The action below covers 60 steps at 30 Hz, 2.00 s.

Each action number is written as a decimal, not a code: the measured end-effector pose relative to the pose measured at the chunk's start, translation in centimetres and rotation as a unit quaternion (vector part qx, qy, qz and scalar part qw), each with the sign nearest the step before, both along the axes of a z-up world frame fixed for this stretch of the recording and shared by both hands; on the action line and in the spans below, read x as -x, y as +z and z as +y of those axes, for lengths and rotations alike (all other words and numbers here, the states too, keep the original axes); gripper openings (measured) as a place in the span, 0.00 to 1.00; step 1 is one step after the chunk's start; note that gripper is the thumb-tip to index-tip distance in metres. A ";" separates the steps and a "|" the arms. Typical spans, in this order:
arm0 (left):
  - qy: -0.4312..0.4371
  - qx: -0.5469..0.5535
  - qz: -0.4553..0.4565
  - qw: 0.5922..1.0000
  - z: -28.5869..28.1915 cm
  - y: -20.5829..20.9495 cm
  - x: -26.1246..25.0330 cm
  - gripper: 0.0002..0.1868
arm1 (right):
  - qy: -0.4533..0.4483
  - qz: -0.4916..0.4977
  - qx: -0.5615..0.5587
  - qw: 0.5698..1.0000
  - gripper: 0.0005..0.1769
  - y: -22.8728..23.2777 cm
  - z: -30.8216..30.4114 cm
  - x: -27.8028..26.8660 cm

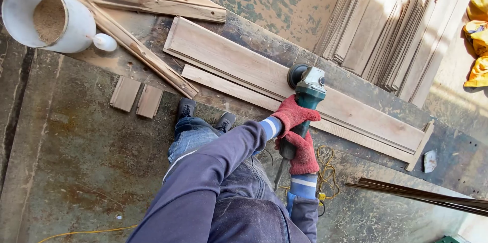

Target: Sanding a long piece of wood using a handheld power sander.

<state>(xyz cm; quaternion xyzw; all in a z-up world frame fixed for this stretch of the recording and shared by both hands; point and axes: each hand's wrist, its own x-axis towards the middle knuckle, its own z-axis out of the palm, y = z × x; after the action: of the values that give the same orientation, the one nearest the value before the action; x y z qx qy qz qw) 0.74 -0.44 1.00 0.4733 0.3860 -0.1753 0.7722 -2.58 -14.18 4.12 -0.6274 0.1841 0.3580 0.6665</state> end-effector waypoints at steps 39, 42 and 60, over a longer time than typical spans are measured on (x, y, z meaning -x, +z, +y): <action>0.165 -0.010 0.005 0.986 18.6 0.4 12.9 0.44 | 0.177 -0.046 0.014 0.983 0.20 2.2 19.6 8.8; 0.181 -0.005 0.006 0.983 19.5 -0.5 13.4 0.45 | 0.207 -0.040 0.042 0.977 0.24 2.2 20.6 9.3; 0.304 -0.035 0.023 0.952 20.3 -1.4 17.3 0.36 | 0.299 -0.016 0.023 0.954 0.27 4.4 23.2 10.4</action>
<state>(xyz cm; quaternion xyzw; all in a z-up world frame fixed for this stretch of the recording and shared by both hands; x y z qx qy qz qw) -16.52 19.90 -0.40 0.3561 0.5350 0.0708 0.7629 -12.95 9.00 8.52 -0.6741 -0.0141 0.5267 0.5176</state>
